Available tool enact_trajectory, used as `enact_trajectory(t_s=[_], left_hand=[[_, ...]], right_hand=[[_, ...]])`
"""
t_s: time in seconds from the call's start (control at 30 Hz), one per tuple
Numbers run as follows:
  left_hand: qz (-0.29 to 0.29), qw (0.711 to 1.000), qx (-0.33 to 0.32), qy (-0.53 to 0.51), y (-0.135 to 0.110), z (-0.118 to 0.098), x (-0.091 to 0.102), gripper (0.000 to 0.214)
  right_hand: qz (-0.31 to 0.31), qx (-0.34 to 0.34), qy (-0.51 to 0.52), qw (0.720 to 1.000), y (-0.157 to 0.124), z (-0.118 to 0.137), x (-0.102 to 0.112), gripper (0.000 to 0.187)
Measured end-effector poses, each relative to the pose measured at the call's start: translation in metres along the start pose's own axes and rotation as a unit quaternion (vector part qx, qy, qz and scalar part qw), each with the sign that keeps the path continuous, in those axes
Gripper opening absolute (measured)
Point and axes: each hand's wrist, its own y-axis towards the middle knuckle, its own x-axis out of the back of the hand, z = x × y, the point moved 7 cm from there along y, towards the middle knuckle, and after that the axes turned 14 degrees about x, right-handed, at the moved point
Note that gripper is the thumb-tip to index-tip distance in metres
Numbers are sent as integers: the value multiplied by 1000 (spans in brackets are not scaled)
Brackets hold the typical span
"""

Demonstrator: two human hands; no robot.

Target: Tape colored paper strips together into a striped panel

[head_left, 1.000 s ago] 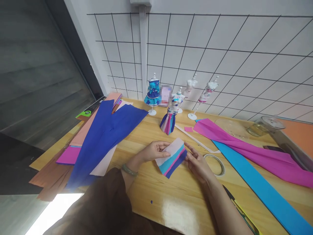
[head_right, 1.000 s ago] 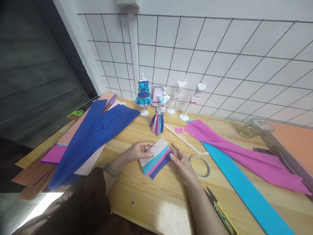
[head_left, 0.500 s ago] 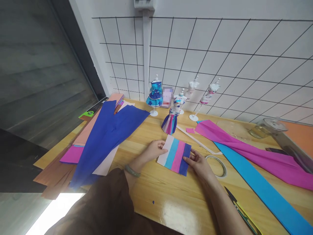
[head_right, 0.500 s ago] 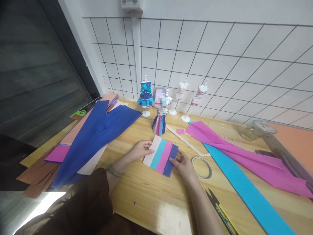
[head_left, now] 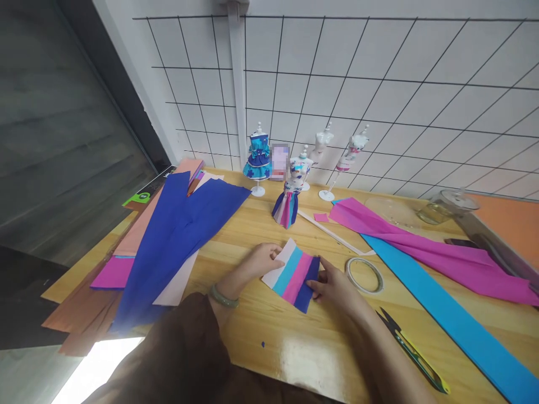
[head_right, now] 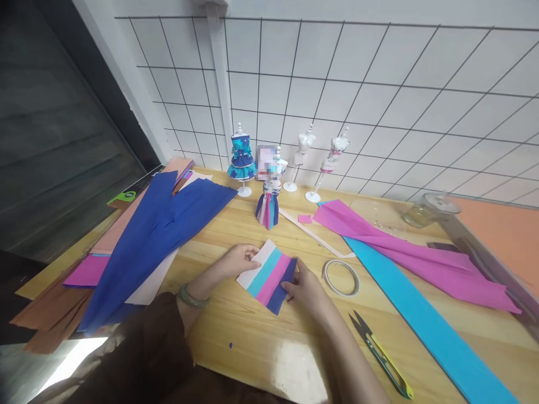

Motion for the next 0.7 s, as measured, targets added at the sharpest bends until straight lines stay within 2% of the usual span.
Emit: enact_trajectory(t_s=[0.17,0.23,0.3,0.37,0.47,0.57,0.7], left_hand=[[-28,999,-30,18,-5,-10,6,17],[-29,999,-38,15,-6,-14,6,17],[-22,999,-41,5,-7,-17,5,16],[-16,999,-38,-8,-7,-18,4,15],[-13,999,-21,-31,-6,-17,3,14],[-7,998,0,-57,-5,-13,2,14],[5,996,17,-92,-2,-11,0,19]], right_hand=[[3,-22,-76,997,-19,9,11,60],[-13,-11,-159,987,-32,15,25,59],[-41,7,-255,966,-50,17,43,52],[-75,10,-366,927,-75,12,64,46],[-118,-4,-523,844,-114,-5,88,44],[-87,5,-608,789,-137,-23,89,34],[-82,-10,-669,738,-145,-32,84,30]])
